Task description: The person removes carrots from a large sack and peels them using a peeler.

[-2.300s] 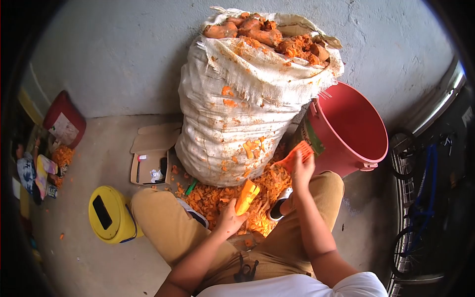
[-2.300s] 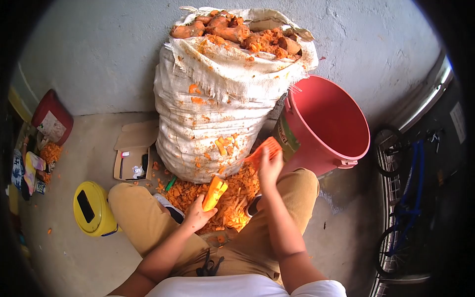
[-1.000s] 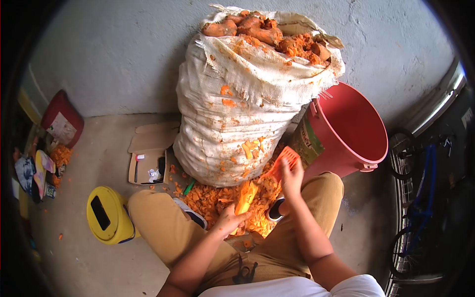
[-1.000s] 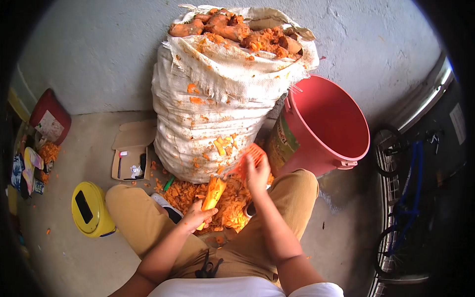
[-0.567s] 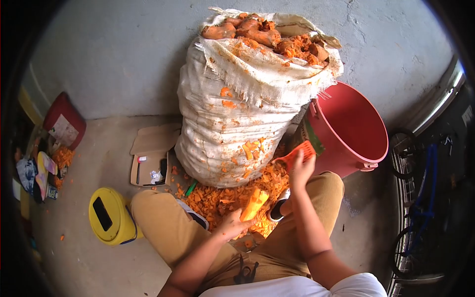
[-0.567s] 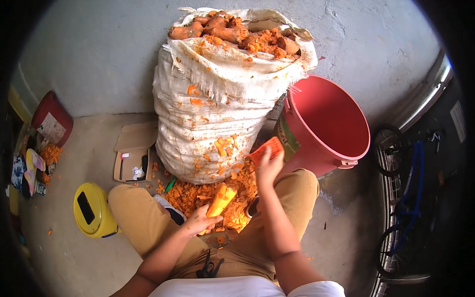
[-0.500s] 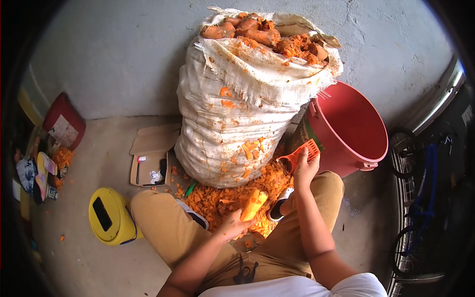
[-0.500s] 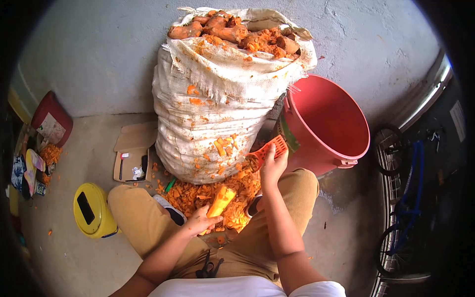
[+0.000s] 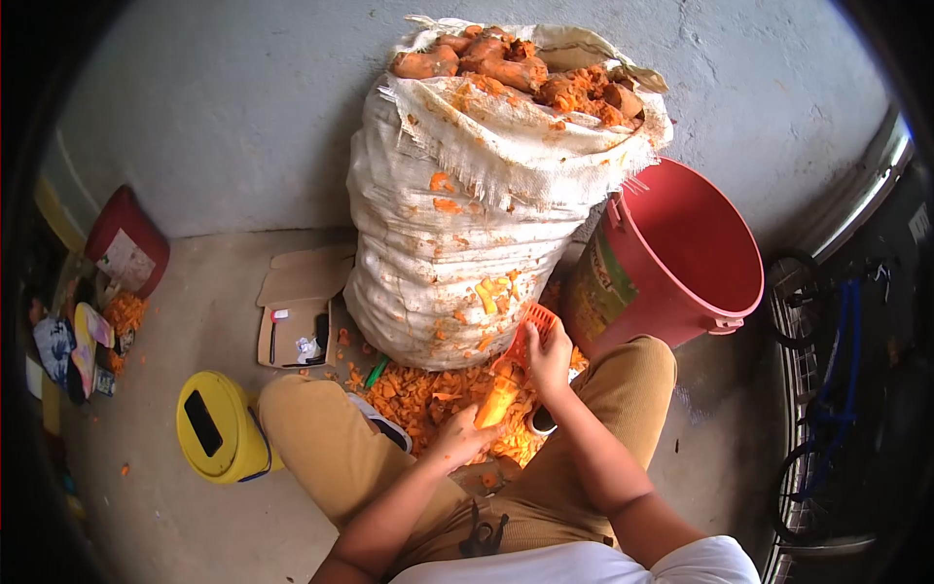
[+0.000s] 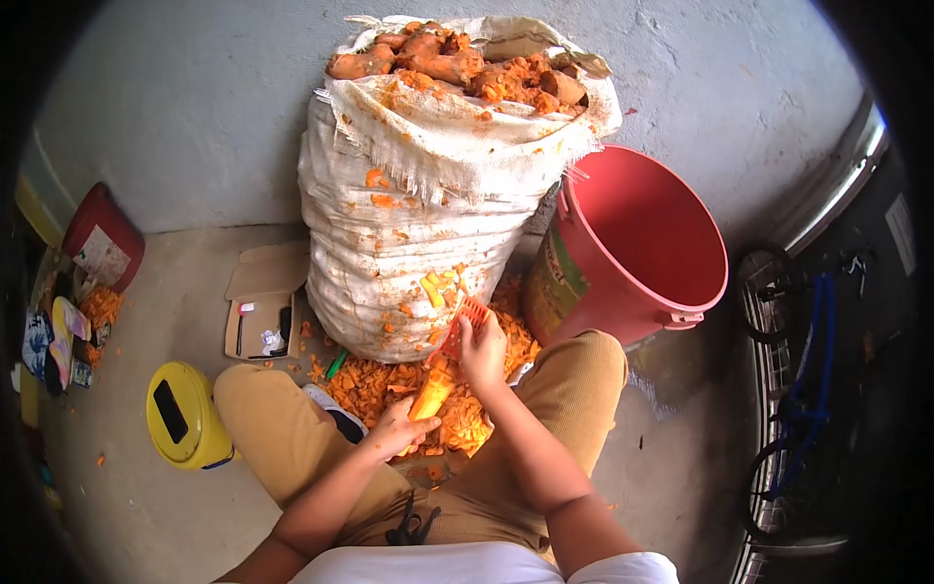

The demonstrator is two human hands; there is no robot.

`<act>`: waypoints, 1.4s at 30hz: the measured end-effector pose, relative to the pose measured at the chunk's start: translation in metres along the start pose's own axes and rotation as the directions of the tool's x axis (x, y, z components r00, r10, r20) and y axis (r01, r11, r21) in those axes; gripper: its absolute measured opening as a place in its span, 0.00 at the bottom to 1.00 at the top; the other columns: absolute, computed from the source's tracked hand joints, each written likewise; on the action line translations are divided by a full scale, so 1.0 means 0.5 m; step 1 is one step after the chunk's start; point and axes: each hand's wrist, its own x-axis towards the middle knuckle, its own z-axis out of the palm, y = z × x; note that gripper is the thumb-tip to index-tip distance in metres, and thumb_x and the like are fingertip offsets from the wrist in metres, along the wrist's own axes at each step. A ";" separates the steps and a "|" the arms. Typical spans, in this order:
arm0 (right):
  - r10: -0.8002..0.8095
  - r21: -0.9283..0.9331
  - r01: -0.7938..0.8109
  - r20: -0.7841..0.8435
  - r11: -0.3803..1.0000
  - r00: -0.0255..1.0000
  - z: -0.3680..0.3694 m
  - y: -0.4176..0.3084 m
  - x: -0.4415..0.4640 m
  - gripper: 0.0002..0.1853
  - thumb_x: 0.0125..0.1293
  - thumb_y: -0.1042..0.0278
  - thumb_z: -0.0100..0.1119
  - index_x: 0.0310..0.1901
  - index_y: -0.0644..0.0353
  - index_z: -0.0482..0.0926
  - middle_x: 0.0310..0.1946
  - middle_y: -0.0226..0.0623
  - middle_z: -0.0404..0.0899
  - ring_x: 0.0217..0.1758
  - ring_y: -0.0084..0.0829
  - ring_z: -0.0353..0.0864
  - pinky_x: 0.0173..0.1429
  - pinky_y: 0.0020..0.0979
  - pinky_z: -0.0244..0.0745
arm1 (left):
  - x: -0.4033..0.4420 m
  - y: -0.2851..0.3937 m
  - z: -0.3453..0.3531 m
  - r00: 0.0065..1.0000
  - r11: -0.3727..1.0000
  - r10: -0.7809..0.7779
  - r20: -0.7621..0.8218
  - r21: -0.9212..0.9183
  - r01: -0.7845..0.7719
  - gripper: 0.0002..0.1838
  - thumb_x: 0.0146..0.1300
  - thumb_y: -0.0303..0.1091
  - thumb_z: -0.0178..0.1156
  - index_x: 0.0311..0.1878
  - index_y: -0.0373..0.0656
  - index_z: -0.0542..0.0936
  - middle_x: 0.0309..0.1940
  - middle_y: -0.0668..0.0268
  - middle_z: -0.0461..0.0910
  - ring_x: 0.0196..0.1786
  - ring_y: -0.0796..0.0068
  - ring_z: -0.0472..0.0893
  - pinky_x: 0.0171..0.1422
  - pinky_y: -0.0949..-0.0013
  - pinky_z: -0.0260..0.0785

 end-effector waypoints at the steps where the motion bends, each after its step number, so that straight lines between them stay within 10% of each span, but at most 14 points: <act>1: -0.001 -0.044 0.000 -0.021 0.999 1.000 0.000 -0.001 0.001 0.07 0.58 0.72 0.52 0.36 0.67 0.70 0.26 0.45 0.75 0.27 0.37 0.76 0.31 0.32 0.70 | 0.001 0.006 -0.001 1.000 0.999 0.029 -0.010 0.019 -0.029 0.13 0.55 0.35 0.57 0.40 0.40 0.69 0.16 0.72 0.67 0.15 0.85 0.64 0.17 0.78 0.56; 11: 0.014 0.102 0.010 -0.232 0.995 0.973 0.004 0.031 0.036 0.08 0.62 0.70 0.49 0.36 0.67 0.70 0.27 0.36 0.75 0.28 0.22 0.73 0.33 0.24 0.69 | 0.009 0.004 -0.010 0.998 0.997 0.062 0.031 0.036 -0.063 0.19 0.54 0.37 0.59 0.45 0.40 0.67 0.20 0.74 0.67 0.17 0.88 0.63 0.17 0.82 0.55; 16: 0.345 0.460 -0.107 -0.472 0.881 0.811 -0.115 0.084 0.155 0.08 0.64 0.67 0.45 0.33 0.64 0.69 0.27 0.33 0.72 0.25 0.23 0.71 0.31 0.24 0.69 | -0.035 0.010 -0.013 0.998 0.988 -0.049 0.046 0.151 0.042 0.19 0.54 0.39 0.59 0.41 0.36 0.68 0.14 0.70 0.67 0.11 0.84 0.63 0.13 0.77 0.55; 19: 0.198 0.358 -0.139 -0.133 0.923 0.971 -0.085 0.045 0.098 0.10 0.63 0.65 0.48 0.38 0.64 0.70 0.29 0.32 0.73 0.28 0.20 0.71 0.33 0.22 0.69 | -0.008 -0.013 -0.012 0.999 0.992 -0.039 -0.007 0.121 0.040 0.19 0.53 0.40 0.60 0.40 0.37 0.67 0.14 0.70 0.67 0.10 0.83 0.63 0.13 0.77 0.54; 27: 0.238 0.267 -0.286 0.197 0.921 0.951 0.015 -0.015 -0.007 0.10 0.60 0.67 0.53 0.40 0.65 0.72 0.25 0.32 0.76 0.24 0.17 0.72 0.29 0.21 0.69 | 0.006 -0.020 -0.018 0.996 0.995 0.032 -0.086 0.097 -0.024 0.18 0.54 0.41 0.58 0.40 0.38 0.68 0.15 0.70 0.69 0.12 0.83 0.65 0.15 0.77 0.57; 29: 0.333 0.439 -0.396 0.214 0.806 0.918 0.023 0.010 0.003 0.10 0.59 0.67 0.54 0.37 0.65 0.73 0.24 0.32 0.76 0.24 0.19 0.73 0.28 0.22 0.69 | 0.012 -0.014 -0.017 0.993 0.994 0.064 -0.100 0.093 -0.055 0.17 0.54 0.40 0.59 0.39 0.38 0.69 0.17 0.70 0.69 0.13 0.83 0.65 0.16 0.77 0.58; 31: 0.491 0.680 -0.669 0.492 0.300 0.720 -0.018 -0.016 0.030 0.09 0.59 0.68 0.54 0.35 0.65 0.73 0.22 0.31 0.75 0.23 0.20 0.74 0.27 0.23 0.70 | 0.014 -0.012 -0.017 0.992 0.995 0.084 -0.097 0.053 -0.080 0.16 0.54 0.39 0.59 0.39 0.38 0.69 0.18 0.70 0.70 0.14 0.83 0.65 0.17 0.76 0.59; 32: 0.492 0.662 -0.705 0.539 0.255 0.684 -0.026 0.006 0.041 0.08 0.59 0.68 0.54 0.33 0.65 0.73 0.21 0.30 0.74 0.22 0.21 0.73 0.26 0.23 0.71 | 0.014 -0.012 -0.017 0.987 0.993 0.120 -0.104 0.033 -0.117 0.16 0.54 0.38 0.59 0.39 0.38 0.69 0.18 0.71 0.70 0.14 0.83 0.65 0.17 0.77 0.58; 35: 0.226 0.176 -0.300 0.345 0.938 0.911 -0.053 0.006 0.056 0.09 0.59 0.70 0.54 0.37 0.67 0.72 0.26 0.33 0.76 0.23 0.20 0.74 0.28 0.23 0.71 | 0.014 -0.014 -0.016 0.980 0.986 0.162 -0.113 -0.006 -0.164 0.15 0.54 0.37 0.59 0.39 0.39 0.69 0.18 0.71 0.70 0.14 0.85 0.64 0.16 0.78 0.57; 37: 0.296 0.640 -0.406 0.279 0.652 0.914 -0.059 -0.009 0.056 0.09 0.58 0.70 0.56 0.38 0.65 0.73 0.26 0.30 0.76 0.25 0.17 0.73 0.28 0.21 0.70 | 0.017 -0.019 -0.022 0.986 0.993 0.119 -0.121 -0.009 -0.120 0.15 0.54 0.37 0.59 0.39 0.39 0.69 0.18 0.71 0.69 0.14 0.85 0.64 0.15 0.79 0.57; 39: 0.332 0.696 -0.461 0.325 0.550 0.886 -0.058 -0.007 0.057 0.09 0.58 0.70 0.56 0.37 0.65 0.73 0.26 0.28 0.76 0.25 0.16 0.72 0.29 0.20 0.69 | 0.018 -0.021 -0.025 0.986 0.993 0.113 -0.125 -0.008 -0.115 0.15 0.54 0.37 0.59 0.40 0.39 0.69 0.19 0.71 0.69 0.15 0.86 0.64 0.15 0.79 0.56; 42: 0.262 0.425 -0.399 0.344 0.813 0.901 -0.051 0.002 0.047 0.09 0.58 0.68 0.56 0.36 0.64 0.72 0.28 0.28 0.75 0.27 0.16 0.72 0.32 0.20 0.68 | 0.015 -0.015 -0.023 0.987 0.995 0.093 -0.129 -0.009 -0.095 0.16 0.54 0.37 0.59 0.41 0.40 0.68 0.20 0.72 0.69 0.15 0.87 0.64 0.15 0.80 0.55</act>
